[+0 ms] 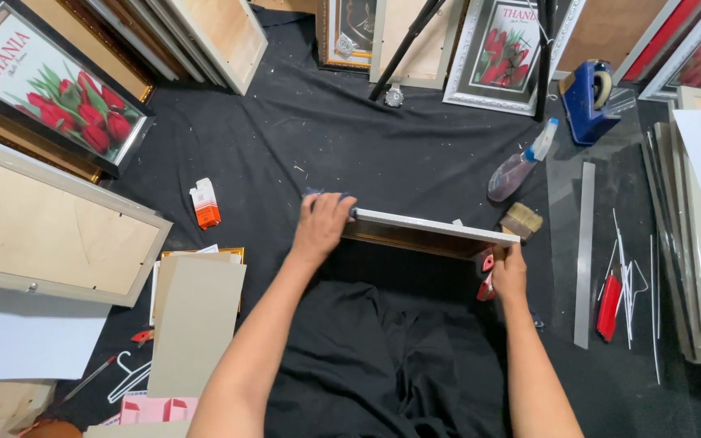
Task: Cleaning and finishing the backing of a picture frame using a cloth, brush, and utility knife.
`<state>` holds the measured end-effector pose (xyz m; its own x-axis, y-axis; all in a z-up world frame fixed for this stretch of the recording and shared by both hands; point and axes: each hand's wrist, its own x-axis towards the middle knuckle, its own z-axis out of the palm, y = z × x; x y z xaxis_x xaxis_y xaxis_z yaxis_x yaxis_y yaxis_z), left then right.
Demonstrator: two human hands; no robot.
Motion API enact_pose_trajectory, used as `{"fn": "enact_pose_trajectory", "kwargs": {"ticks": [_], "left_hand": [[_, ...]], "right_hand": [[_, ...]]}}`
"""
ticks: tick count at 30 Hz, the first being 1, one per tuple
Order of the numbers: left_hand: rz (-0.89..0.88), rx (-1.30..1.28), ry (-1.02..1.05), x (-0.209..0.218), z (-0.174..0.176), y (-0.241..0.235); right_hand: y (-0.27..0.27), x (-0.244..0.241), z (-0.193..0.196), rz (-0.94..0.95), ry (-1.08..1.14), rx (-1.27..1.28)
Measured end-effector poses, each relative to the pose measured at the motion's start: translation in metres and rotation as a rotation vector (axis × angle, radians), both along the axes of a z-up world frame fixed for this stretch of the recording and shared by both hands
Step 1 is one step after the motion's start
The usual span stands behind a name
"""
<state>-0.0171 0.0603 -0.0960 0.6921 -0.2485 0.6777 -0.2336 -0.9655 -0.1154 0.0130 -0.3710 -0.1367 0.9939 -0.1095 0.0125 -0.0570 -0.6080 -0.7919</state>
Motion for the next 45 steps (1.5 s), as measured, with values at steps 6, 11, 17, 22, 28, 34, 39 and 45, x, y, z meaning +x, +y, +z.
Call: {"fn": "enact_pose_trajectory", "kwargs": {"ticks": [6,11,17,22,28,34,39,45], "left_hand": [[-0.04,-0.195,-0.134,0.021,0.013,-0.163],[-0.06,-0.229,-0.208,0.048,0.016,-0.171],[-0.164,-0.186,-0.086,0.057,-0.002,-0.117],[0.047,-0.147,0.05,0.031,0.023,-0.052],[0.02,-0.305,0.222,0.034,0.024,-0.008],[0.006,-0.73,0.107,0.022,0.057,-0.047],[-0.135,-0.398,0.076,0.041,0.005,-0.119],[-0.016,-0.384,-0.08,0.051,0.015,-0.199]], "right_hand": [[0.002,0.001,0.0,-0.008,-0.03,0.052],[-0.001,0.002,0.006,-0.012,-0.07,0.029],[-0.004,0.004,0.005,-0.024,-0.024,0.042],[0.0,-0.002,0.016,-0.036,0.025,0.051],[0.003,-0.001,0.019,-0.056,0.039,0.061],[0.002,-0.002,0.012,-0.056,0.034,0.063],[0.011,-0.006,0.022,-0.066,0.015,0.055],[0.001,0.01,-0.002,-0.04,0.002,0.045]]}}
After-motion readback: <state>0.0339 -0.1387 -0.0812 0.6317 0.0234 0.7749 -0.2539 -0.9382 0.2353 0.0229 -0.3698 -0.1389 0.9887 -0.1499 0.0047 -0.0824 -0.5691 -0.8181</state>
